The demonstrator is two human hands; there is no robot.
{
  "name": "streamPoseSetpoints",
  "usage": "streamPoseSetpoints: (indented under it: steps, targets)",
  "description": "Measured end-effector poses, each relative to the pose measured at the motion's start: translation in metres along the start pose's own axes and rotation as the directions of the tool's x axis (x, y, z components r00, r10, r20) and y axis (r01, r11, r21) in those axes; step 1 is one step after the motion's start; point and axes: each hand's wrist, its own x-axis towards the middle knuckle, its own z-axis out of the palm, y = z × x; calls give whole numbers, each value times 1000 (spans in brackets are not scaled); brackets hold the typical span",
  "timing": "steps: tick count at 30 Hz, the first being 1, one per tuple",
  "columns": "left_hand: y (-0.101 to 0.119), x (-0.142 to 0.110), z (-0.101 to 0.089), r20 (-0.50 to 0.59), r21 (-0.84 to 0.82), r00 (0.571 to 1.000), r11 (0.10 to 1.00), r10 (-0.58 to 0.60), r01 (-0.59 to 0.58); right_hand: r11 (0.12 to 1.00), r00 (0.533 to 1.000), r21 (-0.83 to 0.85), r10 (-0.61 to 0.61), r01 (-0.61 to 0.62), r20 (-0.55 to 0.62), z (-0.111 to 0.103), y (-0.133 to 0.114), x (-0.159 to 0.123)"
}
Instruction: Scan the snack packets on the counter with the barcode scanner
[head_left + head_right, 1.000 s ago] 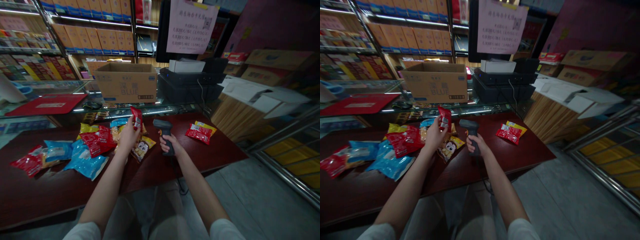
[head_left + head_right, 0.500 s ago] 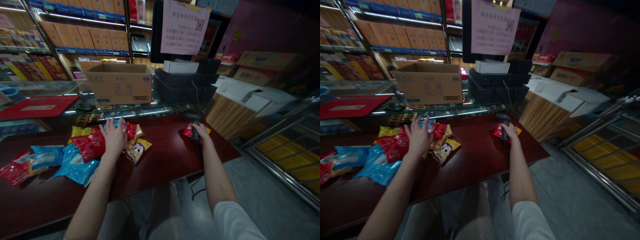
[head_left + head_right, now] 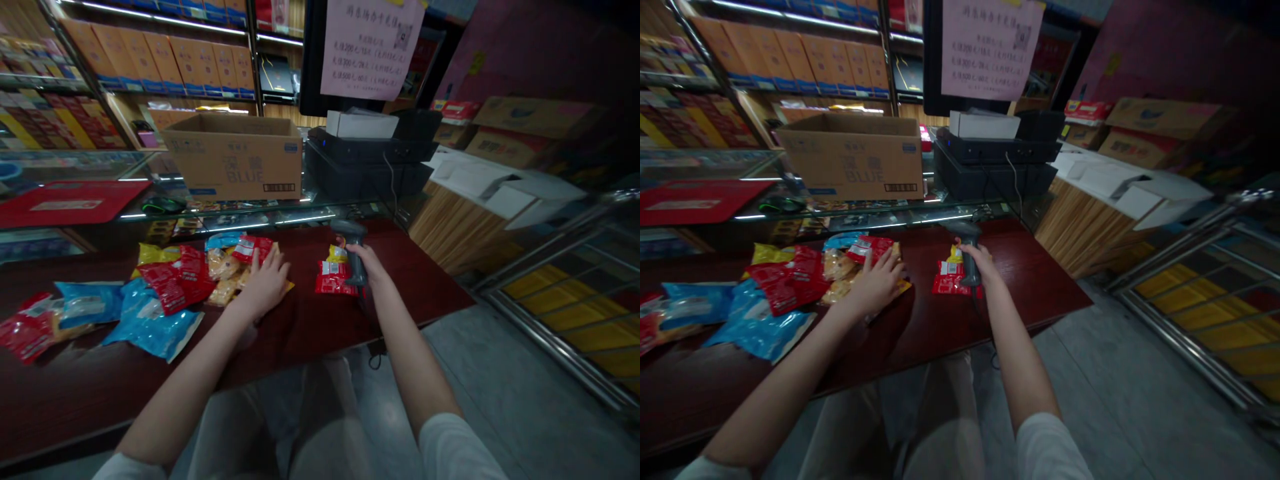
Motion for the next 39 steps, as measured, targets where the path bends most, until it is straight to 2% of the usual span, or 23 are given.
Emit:
streamPoseSetpoints:
  steps: [2, 5, 7, 9, 11, 12, 14, 15, 18, 20, 22, 25, 30, 32, 39]
  targets:
    - [25, 14, 3, 82, -105, 996, 994, 17, -9, 988, 998, 154, -38, 28, 56, -7, -12, -3]
    - [62, 38, 19, 255, -176, 963, 976, -82, 129, 967, 986, 246, 21, -61, 165, -23, -21, -8]
    - [76, 52, 34, 303, -201, 943, 958, -136, 203, 956, 974, 271, 51, -112, 223, -32, -20, -14]
    - [80, 61, 46, 329, -256, 924, 923, -197, 288, 948, 967, 287, 65, -136, 245, -37, -15, -21]
    - [72, 65, 52, 294, -379, 925, 859, -240, 343, 947, 964, 285, 75, -149, 254, -39, -10, -27]
    - [65, 65, 52, 235, -462, 938, 820, -254, 338, 947, 961, 280, 79, -155, 263, -39, -8, -29]
    - [45, 62, 47, 22, -610, 961, 758, -275, 230, 948, 947, 264, 92, -178, 306, -36, -6, -30]
    - [33, 60, 43, -99, -646, 955, 748, -279, 151, 948, 939, 258, 97, -189, 331, -33, -5, -29]
    - [-2, 51, 27, -373, -618, 885, 786, -278, -14, 946, 925, 261, 84, -191, 371, -16, -2, -22]
    - [-21, 45, 19, -453, -570, 848, 821, -276, -37, 939, 918, 289, 60, -186, 392, 1, 2, -16]
    - [-34, 40, 17, -473, -537, 836, 843, -278, -23, 925, 891, 313, 57, -216, 450, 19, 9, -12]
    - [-44, 34, 21, -463, -511, 844, 859, -272, -3, 904, 832, 309, 85, -296, 548, 41, 22, -9]
    - [-46, 29, 30, -448, -483, 859, 875, -247, 0, 904, 758, 229, 140, -360, 637, 55, 39, -10]
    - [-46, 29, 32, -434, -478, 865, 878, -253, 16, 909, 750, 209, 150, -361, 644, 55, 42, -12]
    - [-46, 28, 35, -431, -463, 869, 886, -244, 19, 917, 767, 217, 131, -334, 628, 57, 42, -15]
